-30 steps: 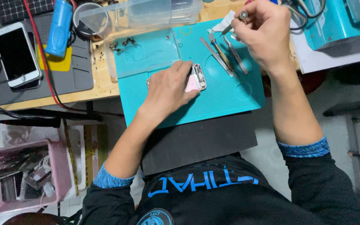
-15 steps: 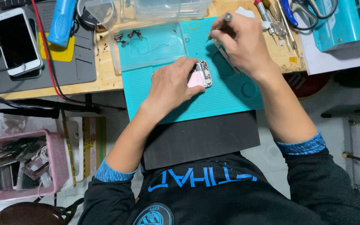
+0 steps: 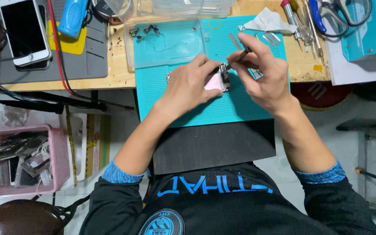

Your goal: The person wipes a smartphone with a tissue, places it into a plastic storage case, then works on a pink iPhone on a repair mat: they use a screwdriver to remove screws from the phone's lower end and pry at the device's edge, working on the opened phone body.

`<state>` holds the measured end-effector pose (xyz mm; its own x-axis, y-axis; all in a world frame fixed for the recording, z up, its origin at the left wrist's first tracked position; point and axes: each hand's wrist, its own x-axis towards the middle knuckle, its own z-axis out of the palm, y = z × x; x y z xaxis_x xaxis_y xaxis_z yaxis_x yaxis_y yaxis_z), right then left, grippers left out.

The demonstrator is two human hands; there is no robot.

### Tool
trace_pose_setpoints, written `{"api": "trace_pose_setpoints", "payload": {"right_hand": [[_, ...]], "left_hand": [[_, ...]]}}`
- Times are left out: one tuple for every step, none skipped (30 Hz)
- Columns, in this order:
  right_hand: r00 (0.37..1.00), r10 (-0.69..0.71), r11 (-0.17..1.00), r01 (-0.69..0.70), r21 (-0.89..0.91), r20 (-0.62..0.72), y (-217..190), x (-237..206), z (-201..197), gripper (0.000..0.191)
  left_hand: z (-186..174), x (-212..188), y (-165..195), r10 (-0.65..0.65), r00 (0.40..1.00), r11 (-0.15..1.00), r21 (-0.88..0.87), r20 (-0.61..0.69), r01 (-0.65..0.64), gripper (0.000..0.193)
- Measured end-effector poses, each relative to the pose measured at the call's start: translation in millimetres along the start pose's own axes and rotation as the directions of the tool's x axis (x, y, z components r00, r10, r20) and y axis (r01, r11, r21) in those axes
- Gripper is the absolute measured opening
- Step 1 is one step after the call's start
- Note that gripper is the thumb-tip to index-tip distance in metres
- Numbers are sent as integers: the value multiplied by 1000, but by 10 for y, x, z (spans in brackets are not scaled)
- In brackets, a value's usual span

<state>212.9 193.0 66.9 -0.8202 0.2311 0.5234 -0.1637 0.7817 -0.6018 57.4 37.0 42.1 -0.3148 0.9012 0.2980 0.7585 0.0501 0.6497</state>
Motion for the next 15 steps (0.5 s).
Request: {"api": "trace_pose_setpoints", "payload": {"right_hand": [[1000,-2,1000,1,7,8,1,-4,3,60],[1000,-3,1000,3,15,17,2,-8,9,60],[1000,-4,1000,3,24,25,2,-8,18,60],[1000,-6,1000,6,18,27,3,-9,25,60],[1000,-10,1000,10,11,28,4,-5,34,59],[999,-15,1000,15,4,28,7,0,41,59],[999,-12,1000,12,8,32,6,6,49,59],[999,-8,1000,8,12,36,7,10,52,59],[999,-5,1000,4,17,40,3,13,57,59],[999,5,1000,-6,19,41,2,14,57,59],[999,15,1000,-16,22,40,-4,14,62,59],[999,24,999,-25,25,40,-7,11,60,59],[999,14,1000,-15,17,33,-10,11,63,58],[1000,4,1000,-4,9,26,-12,10,66,57],[1000,-8,1000,8,-1,22,-11,15,64,57]], "left_hand": [[2,4,-3,-1,1000,1000,2,2,1,61],[1,8,-6,-1,1000,1000,3,3,1,60],[-1,5,-10,-4,1000,1000,6,6,3,58],[3,3,-9,0,1000,1000,5,2,0,58],[3,4,-11,4,1000,1000,6,-3,-4,57],[1,5,-15,9,1000,1000,7,-9,-9,56],[-4,3,-18,3,1000,1000,6,-3,-3,56],[-2,0,-15,-3,1000,1000,4,4,3,56],[-5,-4,-15,-10,1000,1000,2,10,10,56],[-9,-8,-15,0,1000,1000,-9,3,0,56],[-16,-12,-17,10,1000,1000,-19,-3,-10,57],[-16,-13,-15,20,1000,999,-28,-9,-20,57],[-17,-18,-13,17,1000,999,-28,-9,-17,57],[-17,-20,-10,15,1000,999,-28,-9,-15,57],[-16,-18,-10,14,1000,999,-29,-12,-14,57]]}}
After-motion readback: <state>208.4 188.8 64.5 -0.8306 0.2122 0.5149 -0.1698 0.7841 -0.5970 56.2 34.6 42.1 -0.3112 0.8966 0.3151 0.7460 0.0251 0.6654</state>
